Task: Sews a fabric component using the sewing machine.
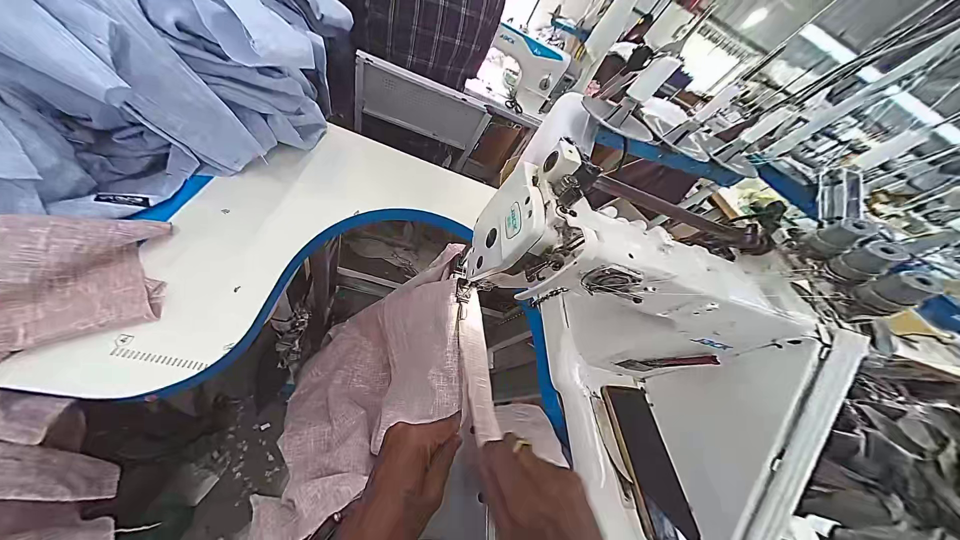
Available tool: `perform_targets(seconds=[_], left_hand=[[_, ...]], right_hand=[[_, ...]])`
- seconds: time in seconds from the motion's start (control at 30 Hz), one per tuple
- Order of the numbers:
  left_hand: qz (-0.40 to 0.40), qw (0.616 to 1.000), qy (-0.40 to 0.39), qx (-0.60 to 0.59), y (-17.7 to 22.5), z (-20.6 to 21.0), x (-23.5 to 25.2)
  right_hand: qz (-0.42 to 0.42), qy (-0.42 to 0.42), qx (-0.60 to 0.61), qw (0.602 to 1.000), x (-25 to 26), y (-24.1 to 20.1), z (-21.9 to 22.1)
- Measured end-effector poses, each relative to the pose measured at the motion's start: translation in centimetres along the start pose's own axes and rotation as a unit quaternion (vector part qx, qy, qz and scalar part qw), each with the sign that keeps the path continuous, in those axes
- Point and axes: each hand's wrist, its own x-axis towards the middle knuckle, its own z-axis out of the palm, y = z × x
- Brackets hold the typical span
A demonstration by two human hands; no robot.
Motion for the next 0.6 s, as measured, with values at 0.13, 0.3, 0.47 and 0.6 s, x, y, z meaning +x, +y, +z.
perform_targets(seconds=[0.13,0.3,0.47,0.6], left_hand=[[-0.045,0.996,-0.032,-0.070,-2.4,-0.7,1.5],[-0.043,0.991,0.038,-0.123,-3.9,0.8,4.3],[-0.048,0.989,0.071,-0.121,-4.1,1.4,6.9],[-0.112,0.993,-0.035,-0.018,-0.1,-1.5,5.0]], right_hand=[[0.062,-0.076,0.097,0.990,2.0,-2.8,2.2],[0.089,-0.114,0.090,0.985,4.8,-1.3,2.4],[0.117,-0.052,0.180,0.975,5.9,1.5,3.8],[0.129,0.006,0.200,0.971,3.4,7.8,0.1]])
